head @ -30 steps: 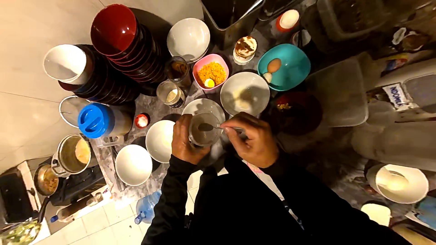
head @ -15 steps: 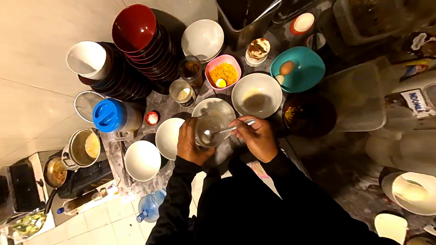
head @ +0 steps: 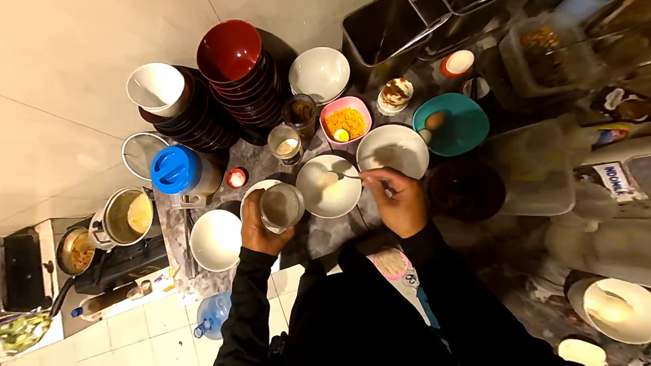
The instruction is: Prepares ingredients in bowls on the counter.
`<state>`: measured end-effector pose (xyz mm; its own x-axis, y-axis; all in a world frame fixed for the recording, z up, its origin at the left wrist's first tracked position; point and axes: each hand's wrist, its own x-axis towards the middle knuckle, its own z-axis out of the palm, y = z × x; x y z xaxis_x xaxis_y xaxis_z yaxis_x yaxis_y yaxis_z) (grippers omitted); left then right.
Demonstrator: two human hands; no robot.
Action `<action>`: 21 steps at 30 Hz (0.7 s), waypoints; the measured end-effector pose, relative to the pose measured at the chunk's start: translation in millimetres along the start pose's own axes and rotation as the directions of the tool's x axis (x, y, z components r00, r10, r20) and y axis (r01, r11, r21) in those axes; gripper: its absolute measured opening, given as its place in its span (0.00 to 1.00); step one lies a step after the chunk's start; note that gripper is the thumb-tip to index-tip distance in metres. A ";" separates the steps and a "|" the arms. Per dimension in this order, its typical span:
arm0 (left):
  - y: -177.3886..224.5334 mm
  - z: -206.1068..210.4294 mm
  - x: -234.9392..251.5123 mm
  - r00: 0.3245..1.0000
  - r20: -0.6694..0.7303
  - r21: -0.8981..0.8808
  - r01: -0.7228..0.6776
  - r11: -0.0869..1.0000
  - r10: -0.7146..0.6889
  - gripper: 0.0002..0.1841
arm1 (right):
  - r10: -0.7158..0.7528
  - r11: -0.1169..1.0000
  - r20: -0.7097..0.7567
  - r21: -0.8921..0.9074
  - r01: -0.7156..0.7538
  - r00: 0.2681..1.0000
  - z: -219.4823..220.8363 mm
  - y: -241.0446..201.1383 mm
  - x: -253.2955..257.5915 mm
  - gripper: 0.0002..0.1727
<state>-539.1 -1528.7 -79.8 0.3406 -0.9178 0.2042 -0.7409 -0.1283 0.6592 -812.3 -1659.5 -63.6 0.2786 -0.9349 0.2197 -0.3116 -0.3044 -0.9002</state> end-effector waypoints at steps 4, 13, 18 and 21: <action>-3.4 -9.1 -2.6 0.999 -0.021 0.021 -0.027 0.999 0.028 0.58 | -0.269 0.960 -0.094 0.056 0.274 0.959 11.7 -20.6 -8.2 0.12; -3.3 -22.1 -11.8 0.992 0.001 0.011 -0.126 0.992 0.126 0.56 | -0.338 0.940 0.238 0.124 0.317 0.911 78.9 -59.7 -26.1 0.11; -12.4 -29.1 -18.4 0.995 0.003 0.011 -0.100 0.995 0.100 0.56 | -0.194 0.968 0.253 0.204 0.144 0.948 97.5 -62.5 -38.0 0.10; -17.8 -33.8 -21.0 0.996 0.000 0.011 -0.091 0.996 0.091 0.56 | -0.012 0.965 0.256 0.258 -0.056 0.967 105.3 -62.3 -38.3 0.10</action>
<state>-513.5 -1494.5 -71.5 0.2718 -0.9257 0.2632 -0.7753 -0.0486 0.6297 -707.9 -1585.5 -55.5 0.5056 -0.8534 0.1273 -0.0821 -0.1944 -0.9775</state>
